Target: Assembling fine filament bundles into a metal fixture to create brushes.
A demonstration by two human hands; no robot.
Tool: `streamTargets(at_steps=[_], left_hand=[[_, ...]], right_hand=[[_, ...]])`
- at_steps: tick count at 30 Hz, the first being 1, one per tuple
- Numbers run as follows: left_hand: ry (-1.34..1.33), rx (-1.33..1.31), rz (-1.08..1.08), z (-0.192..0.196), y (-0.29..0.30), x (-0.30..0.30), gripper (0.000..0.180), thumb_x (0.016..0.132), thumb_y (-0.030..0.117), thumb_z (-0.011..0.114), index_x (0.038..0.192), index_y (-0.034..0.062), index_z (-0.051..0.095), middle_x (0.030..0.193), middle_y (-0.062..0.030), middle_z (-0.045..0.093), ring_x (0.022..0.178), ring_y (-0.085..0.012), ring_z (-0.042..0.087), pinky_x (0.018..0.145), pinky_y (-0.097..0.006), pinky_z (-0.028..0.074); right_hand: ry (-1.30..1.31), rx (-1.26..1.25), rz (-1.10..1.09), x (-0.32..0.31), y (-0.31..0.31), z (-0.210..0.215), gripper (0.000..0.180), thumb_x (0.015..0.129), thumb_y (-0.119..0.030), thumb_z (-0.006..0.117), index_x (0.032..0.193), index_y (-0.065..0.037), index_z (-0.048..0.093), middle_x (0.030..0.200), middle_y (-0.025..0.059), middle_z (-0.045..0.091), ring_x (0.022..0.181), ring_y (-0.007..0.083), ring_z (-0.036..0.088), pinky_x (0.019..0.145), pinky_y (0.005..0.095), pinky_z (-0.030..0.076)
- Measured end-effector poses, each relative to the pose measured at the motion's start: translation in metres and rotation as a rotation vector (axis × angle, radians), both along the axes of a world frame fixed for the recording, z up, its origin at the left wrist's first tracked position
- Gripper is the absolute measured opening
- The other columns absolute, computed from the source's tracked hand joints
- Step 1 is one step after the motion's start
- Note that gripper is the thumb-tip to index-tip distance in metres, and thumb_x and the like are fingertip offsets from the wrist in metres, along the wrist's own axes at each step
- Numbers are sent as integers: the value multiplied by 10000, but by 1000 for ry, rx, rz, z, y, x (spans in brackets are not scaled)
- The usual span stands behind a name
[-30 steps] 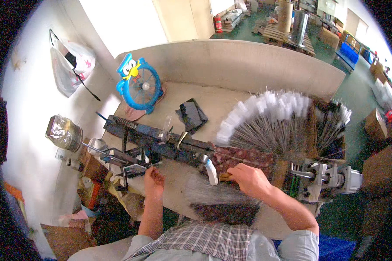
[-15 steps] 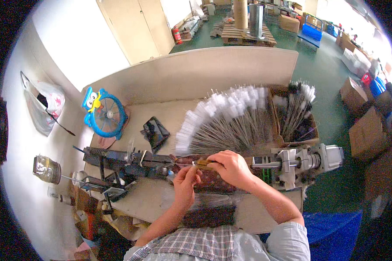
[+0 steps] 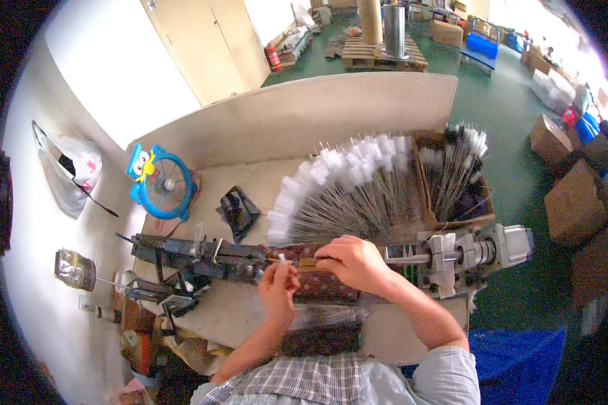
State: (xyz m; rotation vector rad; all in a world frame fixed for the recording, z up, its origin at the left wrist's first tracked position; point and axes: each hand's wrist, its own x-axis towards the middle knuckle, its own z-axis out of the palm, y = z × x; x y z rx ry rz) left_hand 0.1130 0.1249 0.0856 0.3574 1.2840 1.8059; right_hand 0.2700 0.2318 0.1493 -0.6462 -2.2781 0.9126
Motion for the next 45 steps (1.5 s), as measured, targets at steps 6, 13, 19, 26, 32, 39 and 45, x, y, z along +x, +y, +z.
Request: streamTargets(at_steps=[6, 13, 19, 26, 32, 39, 45], left_hand=[[-154, -46, -15, 18, -4, -12, 131, 894, 181, 575, 893, 50, 585, 729, -15, 563, 576, -93, 505, 526, -235, 410], [-68, -18, -94, 12, -8, -20, 209, 906, 243, 556, 868, 38, 559, 716, -33, 571, 572, -105, 524, 525, -239, 433], [-66, -70, -218, 19, -8, -22, 425, 965, 404, 371, 947, 19, 549, 802, -75, 600, 694, -149, 582, 648, -261, 473], [-419, -11, -4, 17, -2, -17, 412, 959, 433, 352, 1036, 65, 520, 930, -61, 590, 867, -158, 569, 773, -274, 468], [-412, 150, 78, 11, -1, -17, 274, 949, 289, 434, 973, 34, 530, 915, -49, 583, 858, -158, 575, 772, -313, 461], [-335, 110, 54, 18, 1, -9, 71, 903, 103, 502, 900, 37, 526, 882, -41, 581, 821, -132, 589, 727, -283, 493], [-311, 133, 53, 20, 3, -8, 55, 868, 46, 517, 920, 30, 522, 863, -48, 580, 781, -130, 585, 710, -272, 496]], right_hand=[[-101, 410, -184, -56, -1, -7, 159, 774, -212, 622, 844, -76, 666, 762, 53, 622, 775, 247, 586, 703, 364, 477], [-137, 126, -49, -72, -8, -6, 190, 778, -251, 571, 795, -77, 645, 771, 99, 623, 804, 289, 591, 699, 416, 480], [-189, -106, -43, -74, -7, -7, 209, 783, -253, 586, 866, -80, 670, 782, 112, 631, 798, 300, 593, 696, 392, 481], [-114, 286, -148, -77, -29, -7, 270, 715, -260, 673, 906, -69, 669, 848, 69, 640, 854, 261, 574, 732, 376, 474], [-46, 407, -259, -84, -32, -16, 283, 667, -266, 702, 894, -100, 666, 886, 13, 632, 909, 200, 548, 773, 346, 405], [70, 467, -176, -72, -28, -16, 213, 665, -211, 693, 870, -153, 677, 852, -22, 617, 900, 187, 546, 789, 345, 403], [62, 446, -142, -56, -24, -13, 193, 664, -196, 700, 854, -170, 688, 851, -28, 613, 906, 187, 547, 804, 349, 398]])
